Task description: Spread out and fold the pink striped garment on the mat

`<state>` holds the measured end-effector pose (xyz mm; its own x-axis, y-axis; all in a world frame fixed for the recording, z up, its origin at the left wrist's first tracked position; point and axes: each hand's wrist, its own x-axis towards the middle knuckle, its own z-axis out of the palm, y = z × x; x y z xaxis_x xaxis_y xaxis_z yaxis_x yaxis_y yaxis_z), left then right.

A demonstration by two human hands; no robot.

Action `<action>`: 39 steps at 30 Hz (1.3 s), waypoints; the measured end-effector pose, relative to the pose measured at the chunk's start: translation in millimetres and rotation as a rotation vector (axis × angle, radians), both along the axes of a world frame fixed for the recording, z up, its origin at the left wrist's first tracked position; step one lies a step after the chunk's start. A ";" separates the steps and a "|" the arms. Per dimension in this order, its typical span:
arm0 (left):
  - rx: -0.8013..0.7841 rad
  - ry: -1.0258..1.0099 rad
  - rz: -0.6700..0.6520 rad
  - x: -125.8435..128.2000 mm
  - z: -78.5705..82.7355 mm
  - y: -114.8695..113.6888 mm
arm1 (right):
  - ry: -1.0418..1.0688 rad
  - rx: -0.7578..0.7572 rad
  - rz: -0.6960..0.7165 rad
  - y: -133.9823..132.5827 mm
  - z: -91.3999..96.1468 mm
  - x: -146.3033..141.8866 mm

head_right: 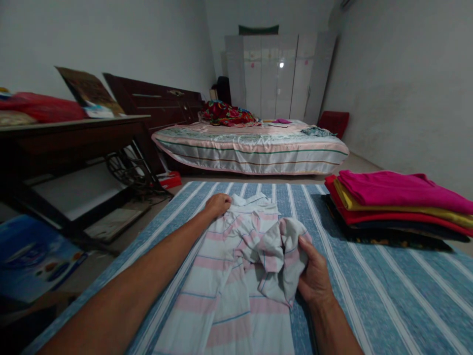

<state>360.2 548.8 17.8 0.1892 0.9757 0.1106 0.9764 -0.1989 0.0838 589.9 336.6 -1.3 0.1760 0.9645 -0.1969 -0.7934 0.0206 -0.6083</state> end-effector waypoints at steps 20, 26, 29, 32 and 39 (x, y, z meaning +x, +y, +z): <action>0.079 -0.035 0.151 37.0 2.3 -16.3 | -0.338 -0.082 -0.185 11.7 -17.9 12.2; 0.248 -0.039 0.070 86.6 18.8 -34.9 | -0.906 -0.183 -0.447 13.6 -21.9 14.8; 0.260 -0.060 -0.008 102.6 8.4 -36.8 | -1.152 -0.210 -0.507 12.3 -21.5 14.4; 0.156 -0.097 -0.051 102.3 -10.0 -34.5 | -1.248 -0.233 -0.511 11.5 -22.3 14.1; 0.168 -0.200 -0.138 87.9 -27.3 -27.6 | -1.599 -0.093 -0.546 8.7 -24.1 16.5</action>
<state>448.1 521.2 -9.4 0.2772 0.9069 0.3173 0.9066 -0.3563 0.2262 606.4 345.3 -25.4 0.5250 0.7243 0.4469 0.6598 -0.0148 -0.7513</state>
